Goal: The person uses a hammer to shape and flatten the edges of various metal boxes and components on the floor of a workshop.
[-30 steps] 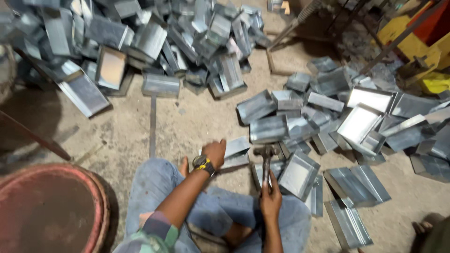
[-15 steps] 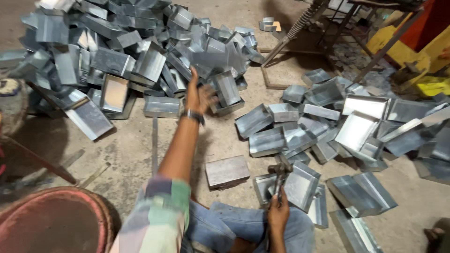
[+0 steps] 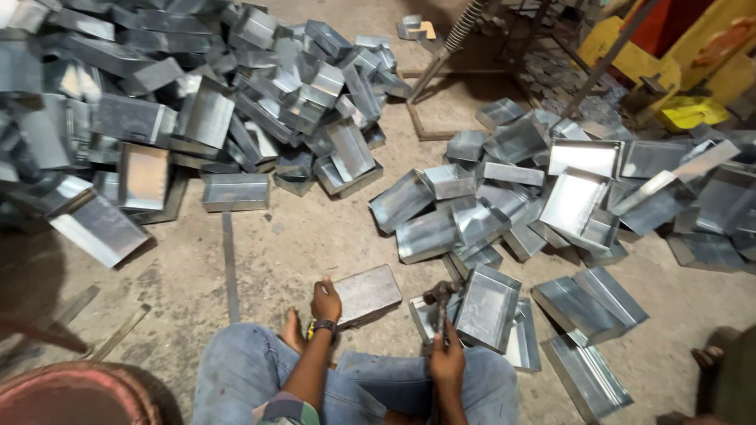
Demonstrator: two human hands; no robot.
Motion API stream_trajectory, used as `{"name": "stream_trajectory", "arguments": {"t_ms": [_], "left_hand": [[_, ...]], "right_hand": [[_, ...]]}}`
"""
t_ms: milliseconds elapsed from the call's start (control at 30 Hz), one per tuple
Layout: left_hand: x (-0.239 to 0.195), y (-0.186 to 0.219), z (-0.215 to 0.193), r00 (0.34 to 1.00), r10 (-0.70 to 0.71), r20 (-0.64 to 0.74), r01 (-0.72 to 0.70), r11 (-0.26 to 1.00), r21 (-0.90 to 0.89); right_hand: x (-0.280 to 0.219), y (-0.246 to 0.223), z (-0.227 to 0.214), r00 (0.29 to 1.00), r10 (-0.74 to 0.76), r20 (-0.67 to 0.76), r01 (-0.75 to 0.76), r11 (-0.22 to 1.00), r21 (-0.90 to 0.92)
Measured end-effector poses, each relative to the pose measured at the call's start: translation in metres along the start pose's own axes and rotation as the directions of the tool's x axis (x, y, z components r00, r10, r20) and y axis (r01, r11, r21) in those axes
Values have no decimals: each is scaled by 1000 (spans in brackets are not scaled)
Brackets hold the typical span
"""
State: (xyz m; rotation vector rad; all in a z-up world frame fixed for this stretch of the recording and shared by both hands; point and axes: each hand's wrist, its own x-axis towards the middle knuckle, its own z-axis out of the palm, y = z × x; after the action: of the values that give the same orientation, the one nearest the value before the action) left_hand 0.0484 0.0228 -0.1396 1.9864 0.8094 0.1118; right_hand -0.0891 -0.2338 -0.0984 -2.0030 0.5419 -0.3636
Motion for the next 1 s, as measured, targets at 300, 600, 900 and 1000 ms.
{"name": "stream_trajectory", "arguments": {"t_ms": [300, 600, 900, 1000], "left_hand": [[36, -22, 4, 968, 176, 178, -178, 984, -7], [24, -23, -6, 990, 11, 144, -24, 996, 91], [71, 122, 94, 547, 824, 147, -833, 553, 5], [92, 158, 138, 641, 627, 442, -733, 671, 112]], "right_hand": [[-10, -14, -11, 990, 134, 46, -132, 990, -43], [-9, -19, -6, 955, 277, 107, -272, 960, -62], [-13, -6, -6, 957, 263, 126, -261, 965, -33], [-12, 1, -5, 954, 271, 124, -256, 959, -124]]}}
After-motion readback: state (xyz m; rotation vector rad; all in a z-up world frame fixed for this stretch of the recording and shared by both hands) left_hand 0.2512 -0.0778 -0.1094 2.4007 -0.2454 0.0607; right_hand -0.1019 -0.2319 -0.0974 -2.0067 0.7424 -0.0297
